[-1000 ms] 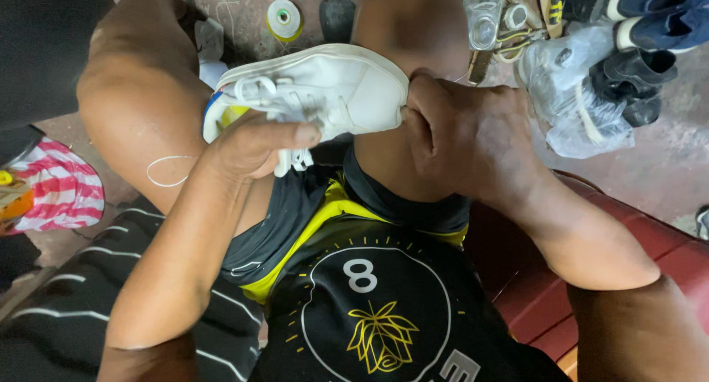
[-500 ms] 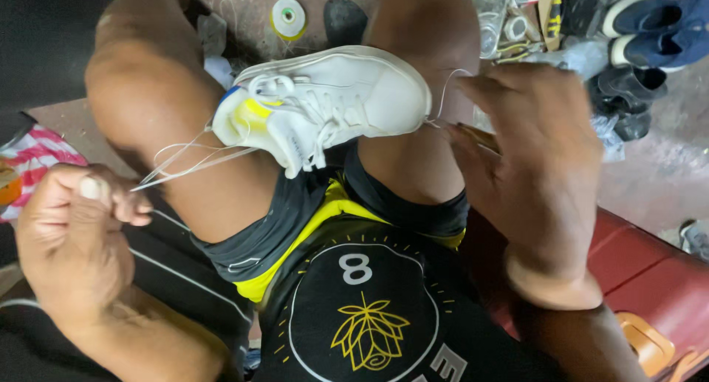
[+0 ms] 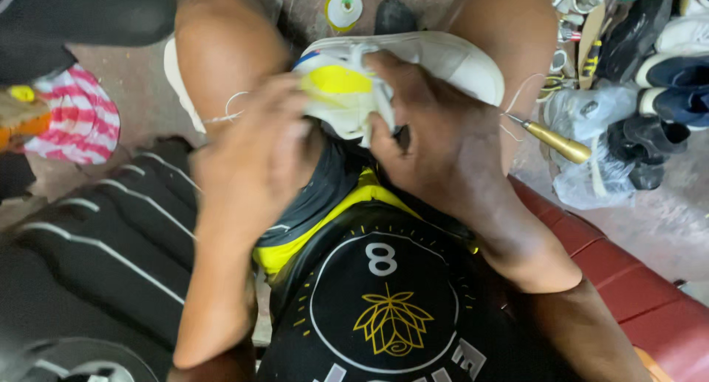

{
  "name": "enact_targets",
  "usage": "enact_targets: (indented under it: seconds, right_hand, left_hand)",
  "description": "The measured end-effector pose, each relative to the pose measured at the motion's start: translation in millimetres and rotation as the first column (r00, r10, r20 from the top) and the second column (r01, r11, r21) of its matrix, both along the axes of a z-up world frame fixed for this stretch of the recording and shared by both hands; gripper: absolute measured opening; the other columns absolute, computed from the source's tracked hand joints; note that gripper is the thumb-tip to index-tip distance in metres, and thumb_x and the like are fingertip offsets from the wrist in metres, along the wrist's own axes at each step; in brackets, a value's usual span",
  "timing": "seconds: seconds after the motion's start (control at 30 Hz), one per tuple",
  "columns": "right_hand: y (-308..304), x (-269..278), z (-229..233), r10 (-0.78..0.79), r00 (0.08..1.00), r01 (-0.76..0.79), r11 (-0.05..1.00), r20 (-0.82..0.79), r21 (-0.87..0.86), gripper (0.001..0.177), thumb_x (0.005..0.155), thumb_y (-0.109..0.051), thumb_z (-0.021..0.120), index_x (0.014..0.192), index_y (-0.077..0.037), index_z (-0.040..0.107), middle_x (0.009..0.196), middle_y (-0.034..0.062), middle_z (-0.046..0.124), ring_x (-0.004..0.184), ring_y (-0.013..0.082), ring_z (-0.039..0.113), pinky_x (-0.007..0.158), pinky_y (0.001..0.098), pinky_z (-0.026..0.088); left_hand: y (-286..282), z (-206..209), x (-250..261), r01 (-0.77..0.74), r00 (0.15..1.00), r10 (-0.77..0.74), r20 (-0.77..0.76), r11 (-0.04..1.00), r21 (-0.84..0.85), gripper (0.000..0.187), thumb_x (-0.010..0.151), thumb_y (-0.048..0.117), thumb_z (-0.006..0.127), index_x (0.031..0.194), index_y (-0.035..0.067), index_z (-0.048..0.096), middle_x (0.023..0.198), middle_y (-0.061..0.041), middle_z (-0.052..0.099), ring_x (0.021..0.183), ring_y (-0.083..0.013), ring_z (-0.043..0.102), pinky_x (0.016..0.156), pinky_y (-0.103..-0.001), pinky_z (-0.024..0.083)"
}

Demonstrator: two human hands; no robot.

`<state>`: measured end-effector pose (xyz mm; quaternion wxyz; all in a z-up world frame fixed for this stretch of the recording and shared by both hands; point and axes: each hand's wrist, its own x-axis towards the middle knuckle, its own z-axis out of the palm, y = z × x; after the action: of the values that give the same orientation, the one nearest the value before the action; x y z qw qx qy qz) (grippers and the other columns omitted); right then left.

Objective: The person is sitting on the floor, holding a white sneaker on their lap. They use a curved awl and a white thread to stitch the sole of the shoe, repeatedly pushing the awl through the material and pulling the thread tight.

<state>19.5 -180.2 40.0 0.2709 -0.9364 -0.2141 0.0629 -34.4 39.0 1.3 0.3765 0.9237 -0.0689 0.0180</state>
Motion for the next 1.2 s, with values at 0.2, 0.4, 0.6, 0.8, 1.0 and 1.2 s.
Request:
enact_targets:
  seconds: [0.2,0.4,0.6,0.8,1.0,1.2]
  right_hand:
    - [-6.3,-9.5,-8.2,-0.027,0.999,0.029,0.996,-0.030,0.081,0.049,0.095,-0.013,0.076,0.139,-0.006,0.057,0.109,0.0118,0.071,0.091,0.0286,0.072,0.076,0.0396,0.057]
    - [-4.4,-20.7,-14.9,-0.004,1.000,0.002,0.999,0.029,0.050,0.046,0.098,-0.018,0.070,0.141,-0.007,0.057,0.118,0.0115,0.071,0.103,0.0281,0.072,0.084,0.0392,0.059]
    - [-6.9,-19.4,-12.3,0.023,0.998,-0.027,0.999,0.065,0.047,0.046,0.099,-0.017,0.070,0.142,-0.006,0.057,0.121,0.0117,0.070,0.108,0.0276,0.071,0.088,0.0397,0.058]
    - [-7.9,-18.0,-14.5,0.036,0.998,-0.040,0.997,0.053,0.067,0.045,0.099,-0.015,0.070,0.141,-0.007,0.059,0.121,0.0101,0.071,0.107,0.0258,0.072,0.088,0.0391,0.057]
    - [-9.1,-17.1,-16.5,0.053,0.995,-0.060,0.994,0.079,0.088,0.048,0.096,-0.011,0.069,0.142,-0.007,0.059,0.121,0.0101,0.071,0.107,0.0261,0.071,0.090,0.0405,0.056]
    - [-11.5,-18.9,-15.7,0.045,0.995,-0.056,0.989,0.084,0.135,0.040,0.099,-0.011,0.068,0.138,-0.011,0.060,0.119,0.0076,0.071,0.108,0.0255,0.070,0.092,0.0390,0.056]
  left_hand:
    - [-15.2,-17.3,20.6,0.149,0.988,-0.150,0.048,0.989,0.011,0.017,0.098,0.021,0.076,0.108,0.008,0.070,0.100,-0.010,0.068,0.090,-0.0301,0.069,0.081,-0.040,0.056]
    - [5.7,-8.2,16.1,0.197,0.957,-0.233,-0.172,0.959,-0.205,0.014,0.089,0.014,0.081,0.098,0.006,0.074,0.084,-0.008,0.067,0.069,-0.0241,0.065,0.065,-0.036,0.051]
    - [20.2,-14.3,3.9,0.061,0.954,-0.227,-0.195,0.785,-0.616,0.013,0.096,0.014,0.075,0.099,0.003,0.068,0.107,-0.012,0.067,0.074,-0.0109,0.062,0.068,-0.027,0.050]
    - [7.5,-33.1,3.4,-0.391,0.826,-0.309,-0.471,0.287,-0.874,0.015,0.096,0.016,0.072,0.103,0.004,0.067,0.089,-0.011,0.070,0.071,-0.0136,0.063,0.064,-0.027,0.050]
    - [-39.6,-38.9,40.5,0.112,0.924,-0.166,-0.344,0.979,-0.173,0.010,0.095,0.012,0.071,0.099,0.002,0.070,0.076,-0.020,0.065,0.067,-0.0351,0.061,0.067,-0.043,0.050]
    - [-45.6,-70.3,52.9,0.274,0.894,-0.368,-0.256,0.900,-0.338,0.016,0.091,0.012,0.067,0.103,0.003,0.070,0.099,-0.019,0.071,0.099,-0.0403,0.068,0.084,-0.049,0.053]
